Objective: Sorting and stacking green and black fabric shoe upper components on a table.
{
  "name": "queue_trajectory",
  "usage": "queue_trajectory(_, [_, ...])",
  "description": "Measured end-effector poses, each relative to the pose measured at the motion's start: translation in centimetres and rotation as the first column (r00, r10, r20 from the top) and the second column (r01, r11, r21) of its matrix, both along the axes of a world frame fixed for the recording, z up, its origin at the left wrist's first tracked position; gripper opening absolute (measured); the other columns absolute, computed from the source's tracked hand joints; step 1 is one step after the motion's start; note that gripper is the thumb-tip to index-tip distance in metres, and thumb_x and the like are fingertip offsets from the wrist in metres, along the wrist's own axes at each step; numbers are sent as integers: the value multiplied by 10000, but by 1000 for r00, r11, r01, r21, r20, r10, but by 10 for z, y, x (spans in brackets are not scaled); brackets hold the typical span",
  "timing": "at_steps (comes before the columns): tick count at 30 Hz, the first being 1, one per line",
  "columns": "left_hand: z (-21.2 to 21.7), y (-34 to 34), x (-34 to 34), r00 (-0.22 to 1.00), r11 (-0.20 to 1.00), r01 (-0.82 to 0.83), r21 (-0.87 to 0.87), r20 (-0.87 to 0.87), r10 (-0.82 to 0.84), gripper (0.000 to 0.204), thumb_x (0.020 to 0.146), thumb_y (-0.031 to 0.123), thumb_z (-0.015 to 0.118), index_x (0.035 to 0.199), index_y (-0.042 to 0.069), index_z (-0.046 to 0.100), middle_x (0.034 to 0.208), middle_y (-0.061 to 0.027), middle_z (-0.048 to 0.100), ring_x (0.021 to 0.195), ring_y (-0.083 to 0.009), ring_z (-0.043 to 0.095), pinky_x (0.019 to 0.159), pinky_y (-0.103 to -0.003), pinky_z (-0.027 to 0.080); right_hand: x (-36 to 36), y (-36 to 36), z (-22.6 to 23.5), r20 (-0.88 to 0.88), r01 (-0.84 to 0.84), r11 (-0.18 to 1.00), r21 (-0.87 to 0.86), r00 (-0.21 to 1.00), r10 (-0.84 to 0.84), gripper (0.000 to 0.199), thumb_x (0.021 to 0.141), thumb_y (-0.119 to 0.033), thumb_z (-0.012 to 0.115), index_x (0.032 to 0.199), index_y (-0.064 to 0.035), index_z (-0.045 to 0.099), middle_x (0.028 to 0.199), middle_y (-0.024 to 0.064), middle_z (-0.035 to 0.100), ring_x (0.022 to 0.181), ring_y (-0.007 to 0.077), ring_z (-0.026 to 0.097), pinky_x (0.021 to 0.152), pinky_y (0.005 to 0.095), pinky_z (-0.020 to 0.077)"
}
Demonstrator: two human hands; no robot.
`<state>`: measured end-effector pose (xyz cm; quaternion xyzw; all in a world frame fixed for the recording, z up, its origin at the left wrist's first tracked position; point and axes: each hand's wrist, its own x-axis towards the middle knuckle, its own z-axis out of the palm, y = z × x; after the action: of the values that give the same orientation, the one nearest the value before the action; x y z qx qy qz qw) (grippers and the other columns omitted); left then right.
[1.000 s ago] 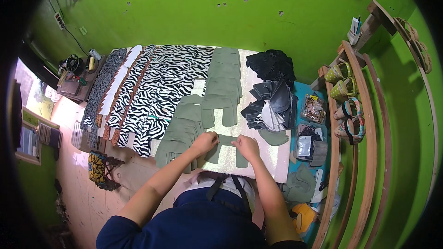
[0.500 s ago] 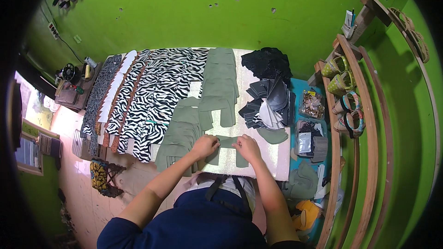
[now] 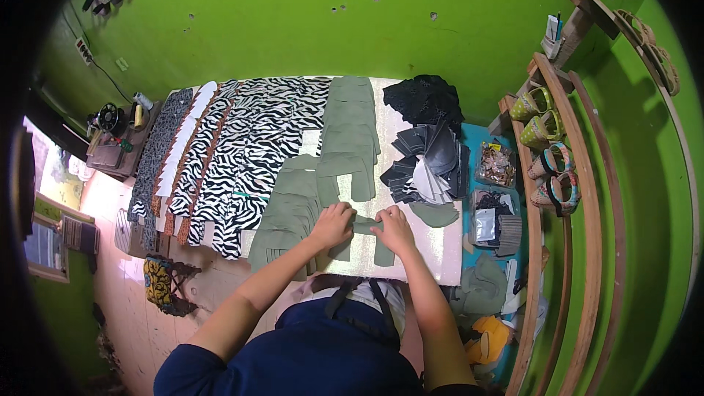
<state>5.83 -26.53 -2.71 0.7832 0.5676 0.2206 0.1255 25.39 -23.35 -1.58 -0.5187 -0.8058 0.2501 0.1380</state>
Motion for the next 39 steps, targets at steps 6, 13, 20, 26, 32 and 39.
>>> queue_trajectory(6, [19, 3, -5, 995, 969, 43, -244, -82, -64, 241, 738, 195, 609, 943, 68, 592, 945, -90, 561, 950, -283, 515, 785, -407, 411, 4, 6, 8, -55, -44, 982, -182, 998, 35, 235, 720, -180, 687, 841, -39, 543, 807, 95, 538, 832, 254, 529, 745, 332, 436])
queue_trajectory(13, [31, 9, -28, 910, 874, 60, -482, 386, 151, 280, 805, 258, 610, 876, -12, 578, 633, -144, 543, 577, -250, 532, 572, -361, 428, 1, 20, 14, -419, -70, 900, -431, 898, -132, 274, 784, -168, 647, 996, -23, 551, 856, 73, 606, 813, 133, 557, 724, 264, 429])
queue_trajectory(20, [42, 40, -42, 810, 872, -260, -415, 397, 431, 343, 799, 279, 627, 756, -33, 492, 619, -180, 524, 534, -263, 470, 538, -361, 401, -42, 63, 2, -644, 31, 917, -397, 703, -303, 248, 837, -154, 601, 1021, -14, 510, 895, 73, 605, 842, 98, 537, 732, 241, 419])
queue_trajectory(26, [29, 55, -59, 796, 862, -394, -318, 350, 493, 254, 817, 210, 571, 926, -19, 550, 884, -205, 584, 804, -327, 571, 699, -384, 448, -72, 91, 7, -533, 155, 970, -188, 813, -233, 271, 832, -160, 586, 1057, -27, 517, 1020, 138, 567, 883, 190, 564, 778, 294, 429])
queue_trajectory(32, [30, 45, -44, 932, 938, -337, -83, 109, 345, 422, 834, 199, 521, 1221, 55, 439, 1308, -158, 390, 1156, -300, 423, 947, -390, 343, -75, 71, -1, -43, 26, 945, 326, 999, -12, 375, 869, -226, 478, 1204, -57, 460, 1284, 133, 421, 1186, 263, 398, 971, 402, 316])
queue_trajectory(39, [-1, 31, -19, 957, 987, -158, -37, -253, 144, 533, 886, 358, 382, 1346, 95, 320, 1404, -74, 296, 1293, -217, 275, 1052, -411, 205, -73, 44, -19, 261, -234, 942, 242, 950, 170, 496, 851, -288, 464, 1303, -100, 388, 1418, 81, 256, 1315, 219, 226, 1055, 479, 167])
